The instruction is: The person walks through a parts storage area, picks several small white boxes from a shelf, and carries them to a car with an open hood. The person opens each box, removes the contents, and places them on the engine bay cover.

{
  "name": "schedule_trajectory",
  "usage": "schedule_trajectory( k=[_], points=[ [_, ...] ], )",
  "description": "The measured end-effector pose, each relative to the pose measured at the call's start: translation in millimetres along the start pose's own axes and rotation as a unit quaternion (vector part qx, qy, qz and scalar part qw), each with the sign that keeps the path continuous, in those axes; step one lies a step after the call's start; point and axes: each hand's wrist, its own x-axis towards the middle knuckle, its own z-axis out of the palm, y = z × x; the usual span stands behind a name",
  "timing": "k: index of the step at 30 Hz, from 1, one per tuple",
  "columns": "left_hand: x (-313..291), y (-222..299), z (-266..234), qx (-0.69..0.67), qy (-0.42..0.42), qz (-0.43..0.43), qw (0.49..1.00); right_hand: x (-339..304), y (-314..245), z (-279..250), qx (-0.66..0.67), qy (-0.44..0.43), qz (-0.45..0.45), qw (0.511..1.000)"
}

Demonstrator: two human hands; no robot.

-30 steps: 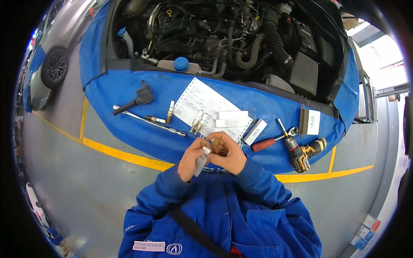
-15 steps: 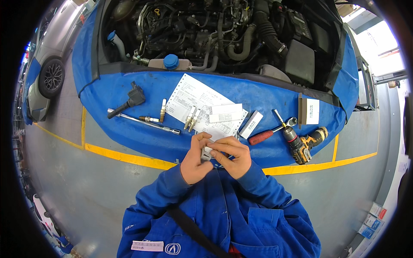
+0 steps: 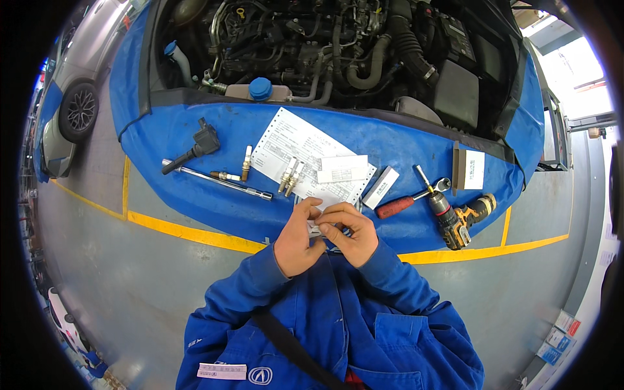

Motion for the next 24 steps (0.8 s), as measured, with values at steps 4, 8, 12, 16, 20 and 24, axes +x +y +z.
schedule_trajectory(
  k=[4,8,12,16,20,24],
  points=[
    [1,-1,3,0.04,0.026,0.022,0.999,1,6,0,0.052,-0.002,0.028,0.998],
    [2,-2,3,0.063,0.067,0.044,0.995,0,8,3,0.037,-0.001,0.025,0.999],
    [4,-2,4,0.076,0.077,0.056,0.993,1,4,6,-0.013,-0.011,0.033,0.999],
    [3,-3,3,0.001,0.058,0.031,0.998,3,0,4,-0.082,0.006,-0.042,0.996],
    [2,-2,-3,-0.098,-0.013,-0.019,0.995,1,-2,2,-0.191,0.005,-0.174,0.966],
    [6,3,3,-0.112,-0.069,-0.009,0.991,-6,-4,-5,-0.178,0.009,-0.122,0.976]
  ],
)
